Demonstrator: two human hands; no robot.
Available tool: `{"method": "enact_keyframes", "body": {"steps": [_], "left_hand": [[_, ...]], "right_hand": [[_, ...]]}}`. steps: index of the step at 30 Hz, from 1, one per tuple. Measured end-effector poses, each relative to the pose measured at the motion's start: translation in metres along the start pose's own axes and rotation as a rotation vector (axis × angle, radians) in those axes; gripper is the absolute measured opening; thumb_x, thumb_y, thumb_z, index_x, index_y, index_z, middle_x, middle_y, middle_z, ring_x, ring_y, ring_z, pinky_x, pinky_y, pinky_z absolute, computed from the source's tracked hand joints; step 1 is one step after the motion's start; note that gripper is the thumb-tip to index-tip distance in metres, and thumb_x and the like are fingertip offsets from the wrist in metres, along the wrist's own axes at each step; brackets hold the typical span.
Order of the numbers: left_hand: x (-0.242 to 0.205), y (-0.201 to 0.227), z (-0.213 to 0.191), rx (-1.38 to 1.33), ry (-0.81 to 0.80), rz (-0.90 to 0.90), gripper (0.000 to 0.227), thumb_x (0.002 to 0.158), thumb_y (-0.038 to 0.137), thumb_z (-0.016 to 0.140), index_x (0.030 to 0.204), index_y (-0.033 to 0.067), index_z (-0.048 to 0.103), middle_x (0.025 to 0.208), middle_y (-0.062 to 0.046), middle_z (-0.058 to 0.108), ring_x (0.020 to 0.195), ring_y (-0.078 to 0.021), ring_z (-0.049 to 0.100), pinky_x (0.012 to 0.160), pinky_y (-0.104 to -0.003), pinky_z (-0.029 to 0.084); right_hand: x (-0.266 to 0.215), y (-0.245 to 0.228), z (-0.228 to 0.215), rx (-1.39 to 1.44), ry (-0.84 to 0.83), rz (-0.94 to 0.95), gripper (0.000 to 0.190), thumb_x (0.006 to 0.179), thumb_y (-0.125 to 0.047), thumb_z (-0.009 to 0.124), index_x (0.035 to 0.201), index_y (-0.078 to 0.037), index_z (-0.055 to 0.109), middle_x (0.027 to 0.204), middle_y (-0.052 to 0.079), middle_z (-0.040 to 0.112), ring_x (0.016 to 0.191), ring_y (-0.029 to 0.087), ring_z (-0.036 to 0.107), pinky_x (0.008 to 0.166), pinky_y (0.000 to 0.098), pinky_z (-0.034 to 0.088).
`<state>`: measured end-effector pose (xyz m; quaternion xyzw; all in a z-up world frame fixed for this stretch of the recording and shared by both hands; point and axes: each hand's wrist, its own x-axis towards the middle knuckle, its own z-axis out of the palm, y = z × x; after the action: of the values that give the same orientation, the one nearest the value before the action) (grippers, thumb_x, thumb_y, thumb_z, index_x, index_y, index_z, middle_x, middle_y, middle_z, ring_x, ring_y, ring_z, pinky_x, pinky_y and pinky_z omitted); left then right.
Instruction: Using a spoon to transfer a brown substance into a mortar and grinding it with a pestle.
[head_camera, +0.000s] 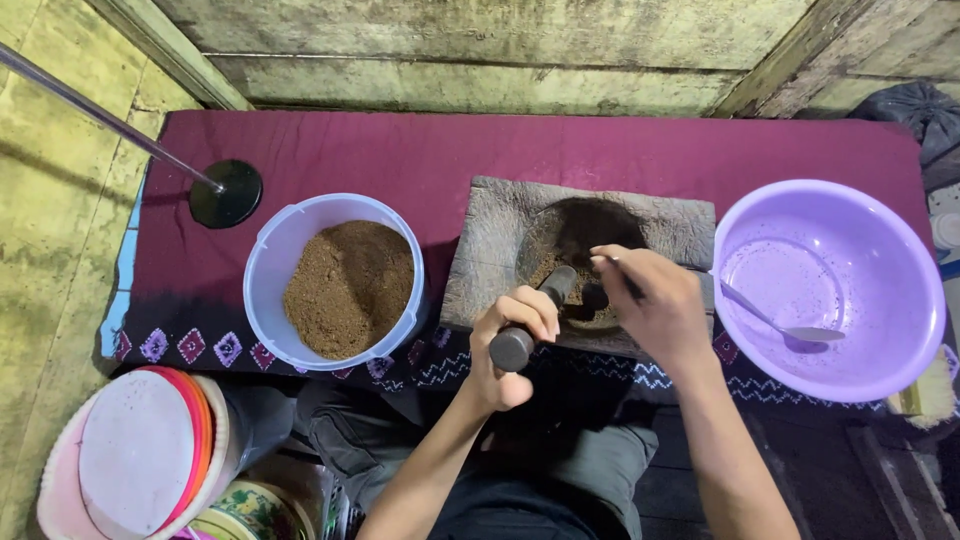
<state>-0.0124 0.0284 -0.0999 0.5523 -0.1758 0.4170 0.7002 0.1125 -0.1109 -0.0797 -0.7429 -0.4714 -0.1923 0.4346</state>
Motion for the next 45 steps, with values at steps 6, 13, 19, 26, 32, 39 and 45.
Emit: {"method": "enact_keyframes", "body": {"steps": [6, 13, 19, 26, 32, 39, 45], "left_hand": [[0.01, 0.004, 0.004, 0.024, 0.06, -0.015, 0.088, 0.089, 0.088, 0.016, 0.096, 0.0095, 0.054, 0.092, -0.008, 0.059, 0.096, -0.0216, 0.061, 0.098, -0.037, 0.049], [0.013, -0.003, 0.006, 0.013, 0.386, -0.351, 0.078, 0.099, 0.075, 0.011, 0.106, 0.0107, 0.055, 0.108, -0.01, 0.06, 0.109, -0.021, 0.062, 0.104, -0.034, 0.044], [0.029, 0.012, -0.001, -0.179, 0.631, -0.564, 0.07, 0.106, 0.067, 0.023, 0.121, 0.0079, 0.058, 0.124, -0.011, 0.068, 0.121, -0.0214, 0.064, 0.108, -0.033, 0.044], [0.023, 0.004, -0.017, -0.327, 0.744, -0.611, 0.083, 0.105, 0.07, 0.022, 0.132, -0.0006, 0.057, 0.135, -0.023, 0.063, 0.133, -0.0323, 0.057, 0.117, -0.043, 0.037], [0.024, -0.002, -0.013, -0.372, 0.769, -0.565, 0.084, 0.107, 0.068, 0.02, 0.134, -0.0015, 0.057, 0.134, -0.023, 0.062, 0.133, -0.0319, 0.057, 0.119, -0.043, 0.035], [0.045, 0.037, -0.009, -0.505, 1.104, -0.379, 0.075, 0.102, 0.061, 0.035, 0.113, -0.0066, 0.066, 0.119, -0.029, 0.069, 0.122, -0.0398, 0.065, 0.111, -0.044, 0.047], [0.052, 0.085, -0.041, -0.417, 1.099, -0.165, 0.071, 0.104, 0.059, 0.035, 0.112, -0.0013, 0.071, 0.117, -0.024, 0.073, 0.115, -0.0363, 0.069, 0.106, -0.043, 0.053]], "right_hand": [[0.009, -0.017, 0.007, -0.095, -0.088, -0.133, 0.015, 0.09, 0.005, 0.075, 0.103, -0.004, 0.075, 0.082, 0.009, 0.071, 0.07, 0.026, 0.07, 0.065, 0.0333, 0.059], [0.027, -0.038, 0.008, -0.017, -0.141, -0.162, 0.013, 0.095, 0.004, 0.066, 0.105, -0.003, 0.072, 0.087, 0.011, 0.07, 0.071, 0.029, 0.067, 0.059, 0.0349, 0.057], [0.034, -0.042, 0.015, -0.018, -0.184, -0.183, 0.011, 0.099, -0.003, 0.065, 0.107, -0.004, 0.072, 0.092, 0.01, 0.07, 0.076, 0.029, 0.067, 0.062, 0.0359, 0.057], [0.053, -0.056, 0.025, 0.078, -0.078, -0.236, 0.012, 0.097, 0.004, 0.067, 0.104, -0.002, 0.075, 0.086, 0.013, 0.071, 0.065, 0.03, 0.066, 0.057, 0.0353, 0.054], [0.052, -0.044, 0.023, 0.263, 0.018, -0.098, 0.014, 0.105, 0.005, 0.06, 0.108, 0.003, 0.074, 0.084, 0.016, 0.074, 0.064, 0.024, 0.068, 0.049, 0.03, 0.051], [0.065, -0.067, 0.024, 0.6, 0.189, 0.383, 0.015, 0.118, -0.019, 0.058, 0.116, -0.004, 0.059, 0.118, 0.013, 0.068, 0.093, 0.019, 0.07, 0.081, 0.034, 0.069], [0.104, -0.113, 0.051, 0.953, -0.007, 0.636, 0.015, 0.111, -0.02, 0.059, 0.119, -0.007, 0.063, 0.099, 0.007, 0.069, 0.087, 0.017, 0.075, 0.075, 0.0361, 0.073]]}}
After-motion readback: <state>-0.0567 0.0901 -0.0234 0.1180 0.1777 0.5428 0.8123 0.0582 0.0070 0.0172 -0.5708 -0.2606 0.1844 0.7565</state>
